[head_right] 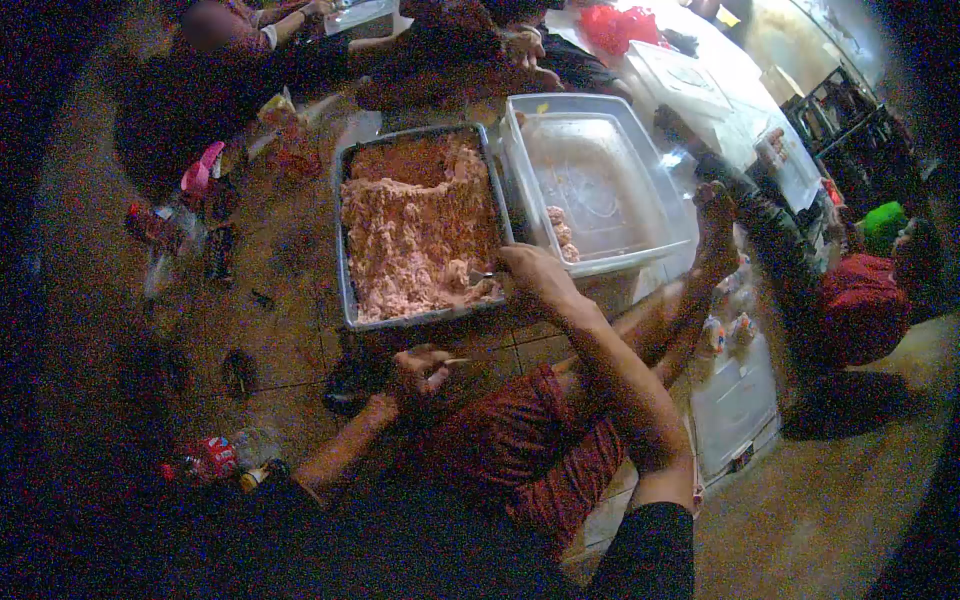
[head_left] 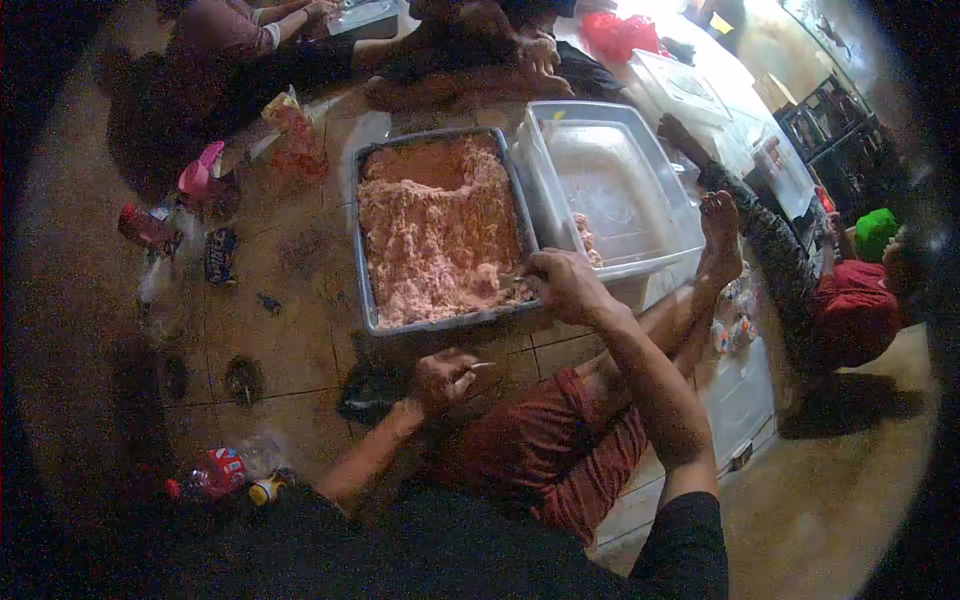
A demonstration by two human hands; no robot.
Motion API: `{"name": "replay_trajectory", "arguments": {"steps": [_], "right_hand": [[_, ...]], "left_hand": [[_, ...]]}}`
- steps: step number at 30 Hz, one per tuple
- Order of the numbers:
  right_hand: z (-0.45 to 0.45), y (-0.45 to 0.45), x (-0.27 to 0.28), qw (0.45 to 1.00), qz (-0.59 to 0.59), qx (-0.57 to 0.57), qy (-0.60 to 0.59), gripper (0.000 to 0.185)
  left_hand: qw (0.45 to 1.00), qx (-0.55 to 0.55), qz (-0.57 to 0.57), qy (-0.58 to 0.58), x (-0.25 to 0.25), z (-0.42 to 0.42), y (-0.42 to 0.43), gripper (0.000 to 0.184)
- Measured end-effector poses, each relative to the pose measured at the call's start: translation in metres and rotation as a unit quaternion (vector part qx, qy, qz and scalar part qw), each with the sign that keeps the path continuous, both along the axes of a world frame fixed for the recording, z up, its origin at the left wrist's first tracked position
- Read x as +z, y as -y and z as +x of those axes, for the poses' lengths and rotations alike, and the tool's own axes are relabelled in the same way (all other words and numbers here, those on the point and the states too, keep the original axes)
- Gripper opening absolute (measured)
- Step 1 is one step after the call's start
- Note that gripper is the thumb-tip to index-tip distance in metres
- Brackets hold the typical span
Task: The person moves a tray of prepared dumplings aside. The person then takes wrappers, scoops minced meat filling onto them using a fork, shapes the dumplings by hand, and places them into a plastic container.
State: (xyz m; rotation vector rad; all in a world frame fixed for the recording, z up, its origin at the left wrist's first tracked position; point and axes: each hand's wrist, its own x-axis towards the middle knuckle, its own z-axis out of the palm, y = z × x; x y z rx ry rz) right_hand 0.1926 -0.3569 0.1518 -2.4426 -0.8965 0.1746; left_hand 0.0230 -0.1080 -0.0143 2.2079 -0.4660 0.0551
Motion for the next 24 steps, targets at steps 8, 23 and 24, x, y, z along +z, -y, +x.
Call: {"name": "replay_trajectory", "arguments": {"steps": [8,23,24], "right_hand": [[-0.058,0.005,0.01,0.959,0.188,-0.192,-0.09,0.017],[-0.113,-0.022,-0.016,0.934,0.314,-0.153,0.077,0.037],[-0.118,-0.023,-0.01,0.93,0.338,-0.132,0.059,0.037]], "left_hand": [[0.885,0.139,-0.417,-0.155,0.074,0.024,0.02,0.03],[0.501,-0.007,-0.824,-0.263,0.134,0.056,0.04,0.107],[0.437,0.009,-0.857,-0.273,0.134,0.057,0.033,0.106]]}}
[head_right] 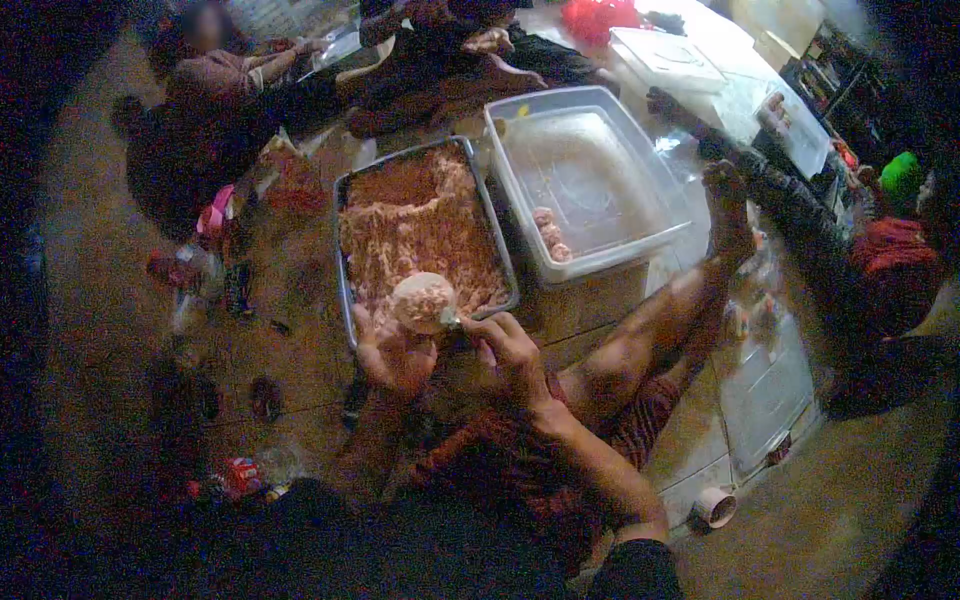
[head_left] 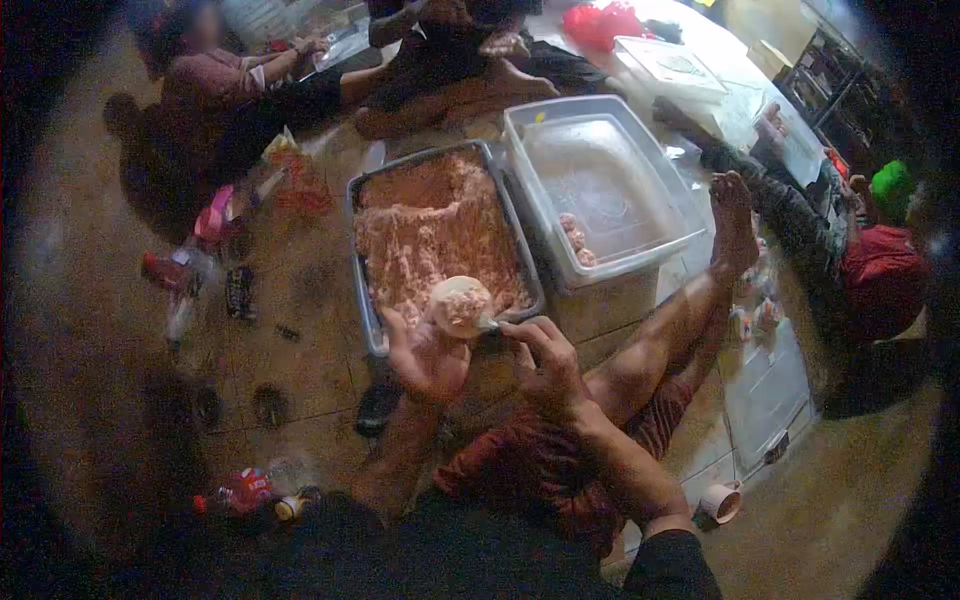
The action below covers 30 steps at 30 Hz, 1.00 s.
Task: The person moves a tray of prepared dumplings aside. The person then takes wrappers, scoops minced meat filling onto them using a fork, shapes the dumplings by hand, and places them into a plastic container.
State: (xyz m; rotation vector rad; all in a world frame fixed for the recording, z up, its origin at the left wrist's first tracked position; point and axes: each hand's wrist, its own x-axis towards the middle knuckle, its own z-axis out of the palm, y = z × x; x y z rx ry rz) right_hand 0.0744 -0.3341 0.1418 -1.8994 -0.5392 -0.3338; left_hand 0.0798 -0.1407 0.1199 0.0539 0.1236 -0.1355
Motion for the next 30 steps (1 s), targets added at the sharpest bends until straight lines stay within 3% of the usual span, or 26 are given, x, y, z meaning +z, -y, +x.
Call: {"name": "replay_trajectory", "arguments": {"steps": [4,6,7,8,11,13,15,16,17,19,21,22,23,24,25,26,29,30], "right_hand": [[-0.007,-0.001,-0.005,0.992,-0.091,0.082,-0.029,0.043],[-0.008,0.007,-0.003,0.972,-0.213,0.09,-0.041,0.038],[-0.007,0.012,0.008,0.972,-0.215,0.089,-0.04,0.038],[-0.011,0.019,0.027,0.96,-0.264,0.087,-0.042,0.034],[0.004,0.037,0.045,0.947,-0.315,0.051,-0.035,0.029],[0.026,0.041,0.047,0.948,-0.318,0.015,-0.025,0.027],[0.055,0.041,0.039,0.901,-0.43,-0.047,0.043,0.03],[0.068,0.039,0.034,0.9,-0.43,-0.049,0.042,0.03],[0.079,0.034,0.022,0.874,-0.484,-0.036,0.036,0.03],[0.097,0.025,-0.008,0.834,-0.551,0.001,0.036,0.028],[0.106,0.022,-0.065,0.877,-0.46,0.042,0.136,0.024],[0.107,0.012,-0.064,0.899,-0.373,0.059,0.221,0.023],[0.107,0.009,-0.06,0.91,-0.336,0.075,0.232,0.021],[0.106,0.018,-0.053,0.915,-0.367,0.1,0.132,0.021],[0.101,0.017,-0.021,0.91,-0.394,0.123,0.03,0.023],[0.101,0.019,-0.012,0.91,-0.394,0.122,0.031,0.023],[0.097,0.027,0.011,0.964,-0.221,0.113,-0.093,0.015],[0.089,0.03,0.024,0.965,-0.233,0.1,-0.058,0.011]], "left_hand": [[0.998,-0.043,0.019,0.029,0.012,0.011,-0.001,0.096],[0.998,-0.029,-0.001,0.06,-0.004,0.007,-0.011,0.097],[0.995,-0.018,-0.019,0.094,-0.017,0.01,-0.019,0.099],[0.999,0.039,-0.014,-0.034,-0.025,0.013,-0.028,0.089],[0.992,0.075,0.064,-0.076,-0.015,-0.006,-0.047,0.083],[0.996,0.035,0.072,-0.045,-0.044,-0.022,-0.058,0.079],[0.981,-0.151,0.115,0.035,-0.073,-0.036,-0.061,0.078],[0.975,-0.224,0.009,-0.004,-0.071,-0.04,-0.056,0.079],[0.974,-0.225,0.009,-0.004,-0.067,-0.045,-0.048,0.079],[0.947,-0.197,0.169,-0.19,-0.057,-0.053,-0.031,0.091],[0.936,-0.195,0.221,-0.193,-0.044,-0.051,-0.024,0.092],[0.937,-0.203,0.22,-0.181,-0.042,-0.049,-0.024,0.091],[0.938,-0.211,0.22,-0.167,-0.041,-0.048,-0.026,0.091],[0.938,-0.209,0.22,-0.167,-0.056,-0.047,-0.032,0.091],[0.956,-0.25,0.105,-0.114,-0.083,-0.043,-0.04,0.092],[0.956,-0.287,-0.012,-0.058,-0.087,-0.038,-0.042,0.093],[0.955,-0.279,-0.07,-0.066,-0.062,-0.034,-0.029,0.099],[0.956,-0.277,-0.071,-0.067,-0.053,-0.032,-0.026,0.099]]}}
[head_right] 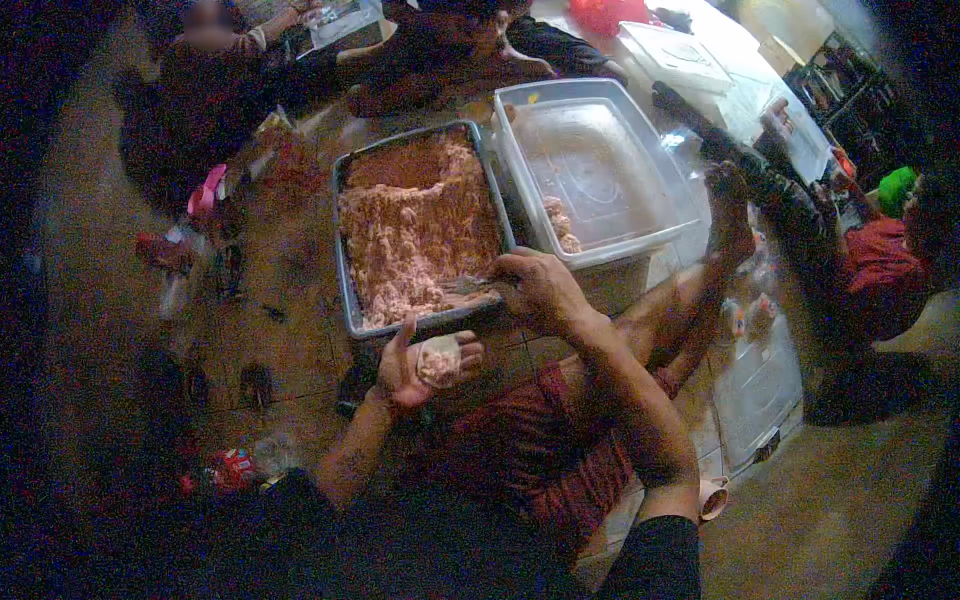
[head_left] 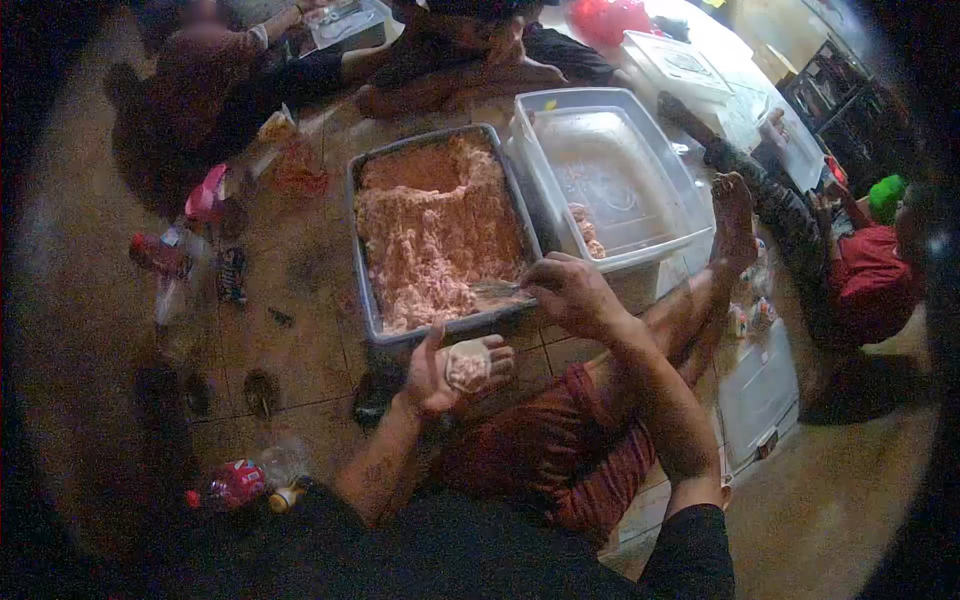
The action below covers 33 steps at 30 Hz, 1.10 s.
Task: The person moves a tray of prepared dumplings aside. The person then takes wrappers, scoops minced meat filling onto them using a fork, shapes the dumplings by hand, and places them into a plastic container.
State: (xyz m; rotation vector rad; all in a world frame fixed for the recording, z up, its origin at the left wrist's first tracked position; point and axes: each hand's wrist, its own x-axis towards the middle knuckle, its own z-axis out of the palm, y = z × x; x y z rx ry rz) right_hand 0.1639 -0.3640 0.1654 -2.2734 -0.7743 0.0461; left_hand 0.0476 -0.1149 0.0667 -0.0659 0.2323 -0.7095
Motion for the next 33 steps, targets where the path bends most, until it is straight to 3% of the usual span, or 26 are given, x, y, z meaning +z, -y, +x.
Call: {"name": "replay_trajectory", "arguments": {"steps": [3,5,7,9,10,11,13,15,16,17,19,22,25,28,32,33], "right_hand": [[-0.012,0.004,0.015,0.994,0.03,0.055,-0.087,0.01],[-0.015,0.004,0.001,0.99,0.045,0.112,-0.074,0.012],[-0.014,0.004,-0.001,0.982,0.061,0.167,-0.059,0.015],[-0.011,0.006,0.01,0.988,-0.102,0.115,-0.007,0.031],[-0.017,-0.001,0.043,0.971,-0.212,0.111,0.022,0.029],[-0.016,-0.001,0.027,0.971,-0.208,0.113,0.022,0.029],[-0.02,0.0,-0.005,0.992,-0.003,0.115,0.056,0.028],[-0.029,0.0,-0.007,0.988,-0.059,0.126,0.07,0.03],[-0.033,0.0,0.0,0.99,-0.064,0.106,0.064,0.035],[-0.032,0.0,0.004,0.992,-0.068,0.088,0.064,0.04],[-0.042,-0.002,-0.004,0.992,-0.068,0.064,0.089,0.04],[-0.064,-0.013,-0.007,1.0,0.005,0.009,0.013,0.032],[-0.076,-0.019,0.006,0.996,0.052,-0.07,-0.035,0.021],[-0.088,-0.024,-0.008,0.996,-0.042,-0.055,-0.064,0.016],[-0.085,-0.017,0.012,0.996,-0.019,-0.068,-0.052,0.013],[-0.08,-0.018,0.013,0.995,0.034,-0.085,-0.036,0.016]], "left_hand": [[0.999,-0.019,0.028,0.017,0.024,0.013,0.004,0.108],[0.994,-0.032,0.089,0.061,0.036,0.022,0.004,0.112],[0.995,-0.031,0.078,0.06,0.029,0.027,0.001,0.115],[0.994,-0.043,0.051,0.084,0.019,0.029,-0.004,0.116],[0.994,-0.04,0.054,0.086,0.017,0.033,-0.006,0.116],[0.994,-0.037,0.055,0.082,0.015,0.034,-0.009,0.117],[0.995,-0.037,0.059,0.073,0.014,0.03,-0.014,0.117],[0.985,-0.02,0.157,0.063,0.016,0.029,-0.018,0.123],[0.998,-0.011,0.043,0.047,0.022,0.033,-0.013,0.112],[0.998,-0.009,0.044,0.052,0.022,0.037,-0.008,0.112],[0.985,0.099,0.133,0.05,0.023,0.04,0.0,0.11],[0.978,0.16,0.08,0.105,0.032,0.045,0.013,0.106],[0.963,0.222,0.118,0.095,0.031,0.054,0.01,0.101],[0.973,0.173,0.137,0.07,0.049,0.053,0.014,0.096],[0.967,0.211,0.057,0.13,0.035,0.061,0.005,0.09],[0.967,0.21,0.058,0.13,0.034,0.061,0.005,0.09]]}}
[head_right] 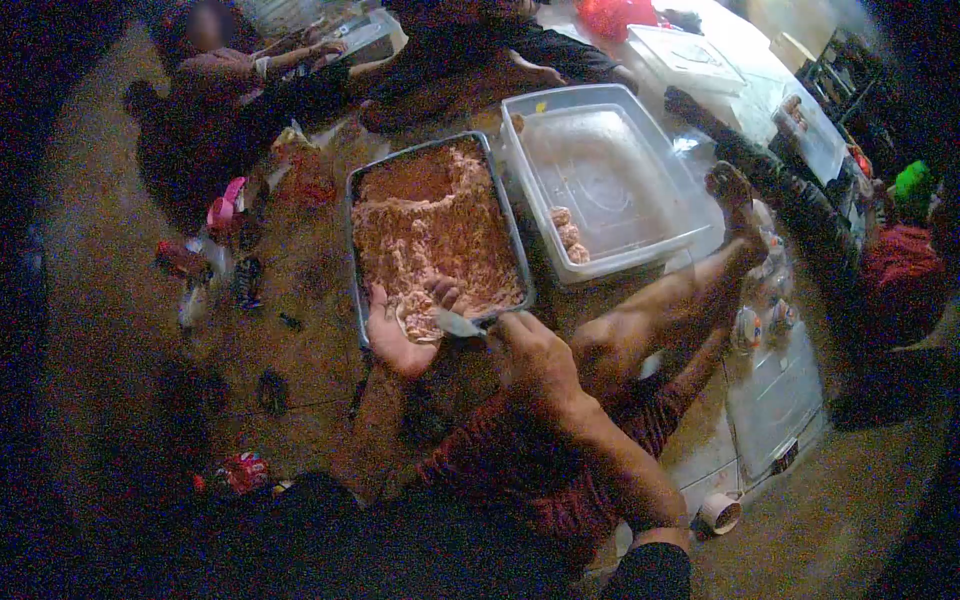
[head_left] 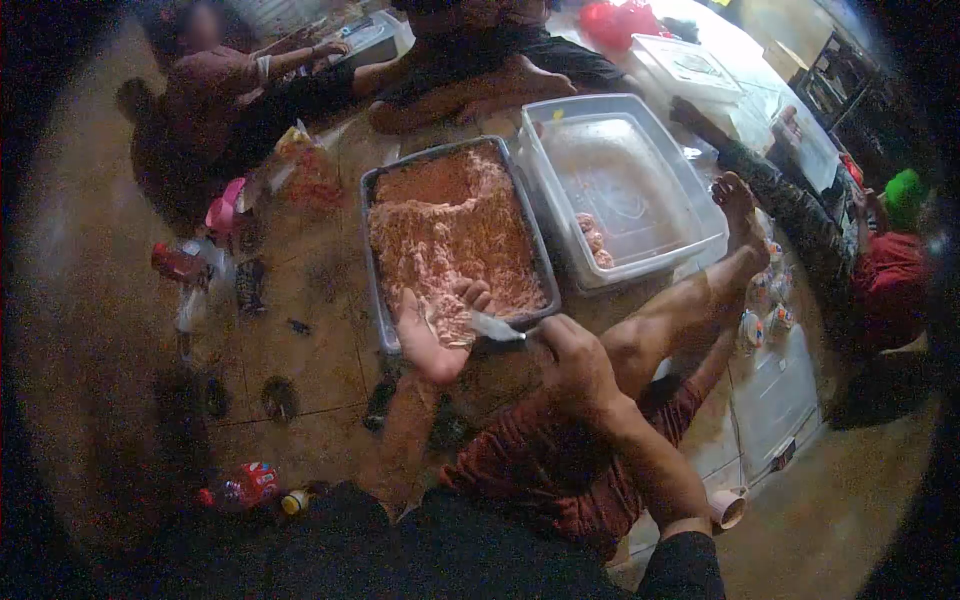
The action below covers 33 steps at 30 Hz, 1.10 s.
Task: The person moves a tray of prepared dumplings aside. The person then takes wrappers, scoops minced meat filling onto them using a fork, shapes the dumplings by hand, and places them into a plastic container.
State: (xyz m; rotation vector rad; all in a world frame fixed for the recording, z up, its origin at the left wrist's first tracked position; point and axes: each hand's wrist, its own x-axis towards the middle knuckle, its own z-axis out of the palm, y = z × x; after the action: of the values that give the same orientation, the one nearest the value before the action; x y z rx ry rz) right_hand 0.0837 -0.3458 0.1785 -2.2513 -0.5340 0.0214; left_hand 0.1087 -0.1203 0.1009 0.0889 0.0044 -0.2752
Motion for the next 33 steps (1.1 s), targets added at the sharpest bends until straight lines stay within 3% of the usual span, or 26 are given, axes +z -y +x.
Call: {"name": "replay_trajectory", "arguments": {"steps": [2,4,5,6,8,9,12,14,18,20,24,30,33], "right_hand": [[0.002,-0.003,-0.006,0.998,0.05,-0.022,0.021,0.018],[0.009,-0.015,-0.046,0.996,0.047,0.025,0.075,0.025],[0.014,-0.024,-0.053,0.984,0.125,0.054,0.118,0.027],[0.011,-0.018,-0.056,0.983,0.126,0.055,0.12,0.027],[0.004,-0.012,0.002,0.999,-0.019,0.038,-0.017,0.026],[0.004,-0.014,0.0,0.999,-0.017,0.039,-0.021,0.026],[0.002,-0.012,-0.009,1.0,-0.011,0.017,-0.001,0.024],[0.004,-0.007,-0.015,0.999,-0.003,0.027,0.021,0.018],[0.004,0.001,-0.006,0.997,0.046,-0.045,0.042,0.012],[0.007,0.003,-0.002,0.995,0.044,-0.067,0.065,0.009],[0.01,-0.003,-0.012,0.996,0.039,-0.043,0.071,0.011],[0.017,-0.01,-0.03,0.991,-0.014,-0.005,0.132,0.019],[0.018,-0.01,-0.024,0.987,-0.045,-0.007,0.153,0.017]], "left_hand": [[0.992,0.022,0.125,-0.019,0.003,-0.001,0.006,0.09],[0.994,0.026,0.101,-0.019,0.014,-0.004,0.019,0.09],[0.996,0.031,0.076,-0.018,0.019,-0.005,0.022,0.09],[0.996,0.032,0.077,-0.016,0.015,-0.004,0.019,0.09],[0.988,0.055,0.111,-0.089,0.001,-0.002,0.01,0.092],[0.988,0.055,0.112,-0.092,0.004,-0.003,0.01,0.092],[0.996,0.028,0.07,-0.055,0.013,0.001,0.015,0.092],[0.991,-0.005,0.131,-0.02,0.007,0.007,0.01,0.091],[0.994,0.03,0.098,-0.042,-0.001,0.007,0.005,0.09],[0.994,-0.049,0.092,-0.036,0.011,0.009,0.01,0.09],[0.992,-0.052,0.094,-0.073,0.016,0.007,0.016,0.093],[0.996,-0.071,0.056,-0.019,0.021,0.003,0.019,0.099],[0.993,-0.061,0.101,-0.012,0.021,-0.003,0.02,0.1]]}}
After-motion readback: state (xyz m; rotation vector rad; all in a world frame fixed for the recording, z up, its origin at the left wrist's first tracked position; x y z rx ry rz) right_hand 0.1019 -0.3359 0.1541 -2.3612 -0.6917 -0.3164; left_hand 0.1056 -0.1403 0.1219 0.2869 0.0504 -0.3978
